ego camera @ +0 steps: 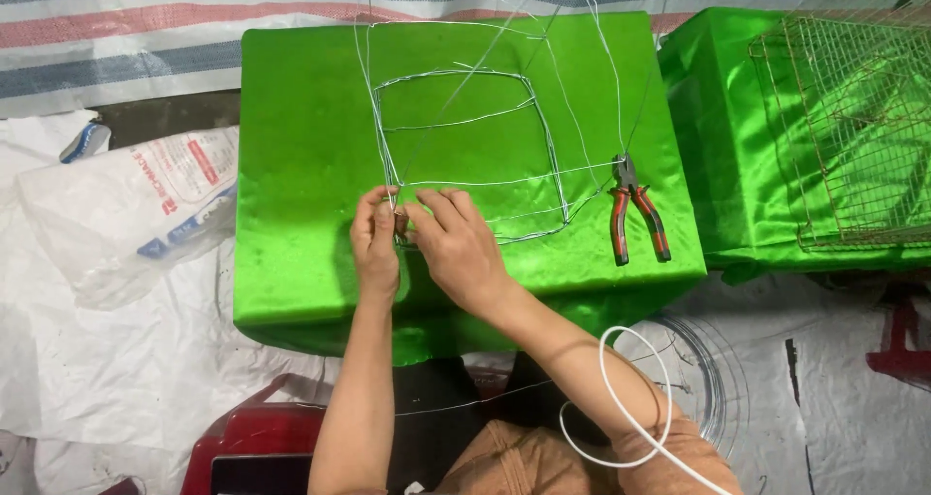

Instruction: Assembling a metal wire frame by bending and securing wires using pliers.

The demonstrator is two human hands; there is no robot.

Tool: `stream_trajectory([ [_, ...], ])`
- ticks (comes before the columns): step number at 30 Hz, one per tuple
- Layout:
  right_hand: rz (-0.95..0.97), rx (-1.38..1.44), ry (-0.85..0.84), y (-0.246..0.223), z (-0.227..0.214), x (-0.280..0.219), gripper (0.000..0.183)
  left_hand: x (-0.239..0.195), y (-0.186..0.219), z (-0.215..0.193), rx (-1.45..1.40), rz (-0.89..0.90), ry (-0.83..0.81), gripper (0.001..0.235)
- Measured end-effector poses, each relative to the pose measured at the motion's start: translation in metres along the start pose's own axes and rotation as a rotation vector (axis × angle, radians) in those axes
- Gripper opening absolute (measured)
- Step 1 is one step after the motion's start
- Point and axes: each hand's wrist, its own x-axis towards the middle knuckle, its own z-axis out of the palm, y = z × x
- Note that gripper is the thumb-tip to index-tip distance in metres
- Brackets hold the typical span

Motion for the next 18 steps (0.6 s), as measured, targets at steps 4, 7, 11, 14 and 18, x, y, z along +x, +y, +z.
stream_trajectory([
  [4, -0.026, 0.037, 0.145, 0.008, -0.052, -0.039, 0.020, -0.001, -0.027, -0.016, 0.049, 0.013, 0.009, 0.029],
  [7, 0.130, -0.130, 0.195, 0.078, -0.096, -0.089, 0.014, -0.006, -0.039, -0.024, 0.099, 0.030, 0.017, 0.024],
  [11, 0.733, -0.550, -0.059, 0.144, -0.134, -0.120, 0.028, -0.007, -0.037, -0.024, 0.100, 0.079, -0.034, 0.024],
  [14, 0.862, -0.448, -0.192, 0.153, -0.123, -0.120, 0.036, -0.010, -0.023, -0.019, 0.078, 0.081, -0.055, 0.022],
  [18, 0.927, -0.414, -0.187, 0.156, -0.121, -0.115, 0.031, -0.011, -0.022, -0.019, 0.045, 0.080, -0.042, 0.021],
])
